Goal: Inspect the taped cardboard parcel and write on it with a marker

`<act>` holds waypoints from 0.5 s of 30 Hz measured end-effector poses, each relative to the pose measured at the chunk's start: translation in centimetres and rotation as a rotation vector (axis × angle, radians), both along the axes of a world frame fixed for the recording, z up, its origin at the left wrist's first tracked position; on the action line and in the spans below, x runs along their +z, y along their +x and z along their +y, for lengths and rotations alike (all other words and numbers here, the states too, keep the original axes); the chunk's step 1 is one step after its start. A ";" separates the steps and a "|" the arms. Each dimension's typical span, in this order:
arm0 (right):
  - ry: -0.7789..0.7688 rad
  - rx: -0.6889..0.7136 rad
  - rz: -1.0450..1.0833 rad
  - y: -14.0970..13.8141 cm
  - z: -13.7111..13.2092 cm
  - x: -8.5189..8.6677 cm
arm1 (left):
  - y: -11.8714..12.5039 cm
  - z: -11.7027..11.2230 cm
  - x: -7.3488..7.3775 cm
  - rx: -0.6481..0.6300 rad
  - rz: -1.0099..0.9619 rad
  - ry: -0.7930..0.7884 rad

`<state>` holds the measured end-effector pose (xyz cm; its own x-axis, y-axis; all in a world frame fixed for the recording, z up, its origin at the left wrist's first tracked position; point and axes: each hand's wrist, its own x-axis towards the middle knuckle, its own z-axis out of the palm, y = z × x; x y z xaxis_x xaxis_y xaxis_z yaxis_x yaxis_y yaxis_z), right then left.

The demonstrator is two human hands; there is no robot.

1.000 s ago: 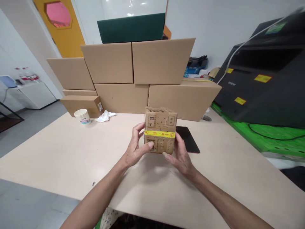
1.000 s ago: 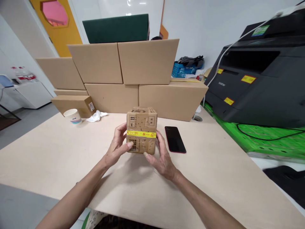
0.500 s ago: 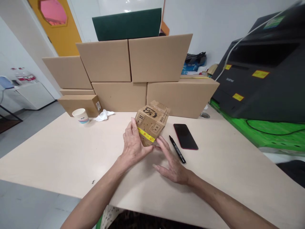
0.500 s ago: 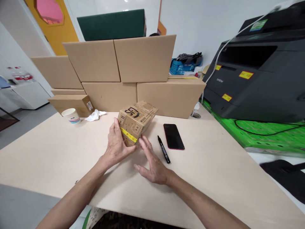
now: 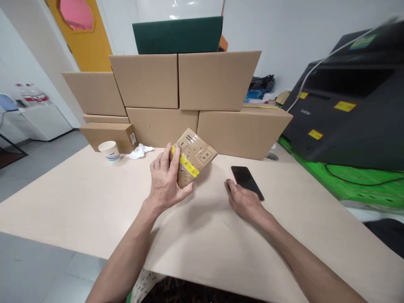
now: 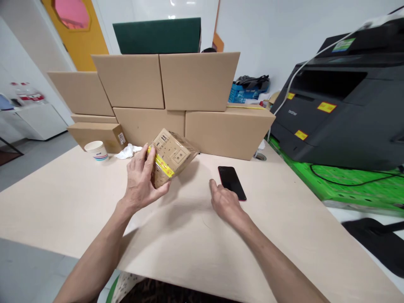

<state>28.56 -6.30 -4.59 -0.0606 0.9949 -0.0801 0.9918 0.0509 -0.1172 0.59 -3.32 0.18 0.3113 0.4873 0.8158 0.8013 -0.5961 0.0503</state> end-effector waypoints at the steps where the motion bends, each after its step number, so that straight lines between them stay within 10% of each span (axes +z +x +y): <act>1: 0.002 0.016 0.096 0.1 0.1 0.0 | 0.1 -0.1 0.0 -0.002 0.012 -0.002; 9: 0.009 0.170 1.452 1.6 0.0 2.7 | 0.9 -0.3 -0.3 -0.020 0.036 -0.011; 15: 0.263 0.377 1.515 0.4 -2.4 4.2 | 1.3 -0.3 -0.6 -0.024 0.052 -0.043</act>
<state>28.94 -8.68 -0.35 -0.1578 0.8806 0.4469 -0.1053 0.4350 -0.8943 1.88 -3.58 -0.44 0.3651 0.5136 0.7765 0.7888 -0.6136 0.0350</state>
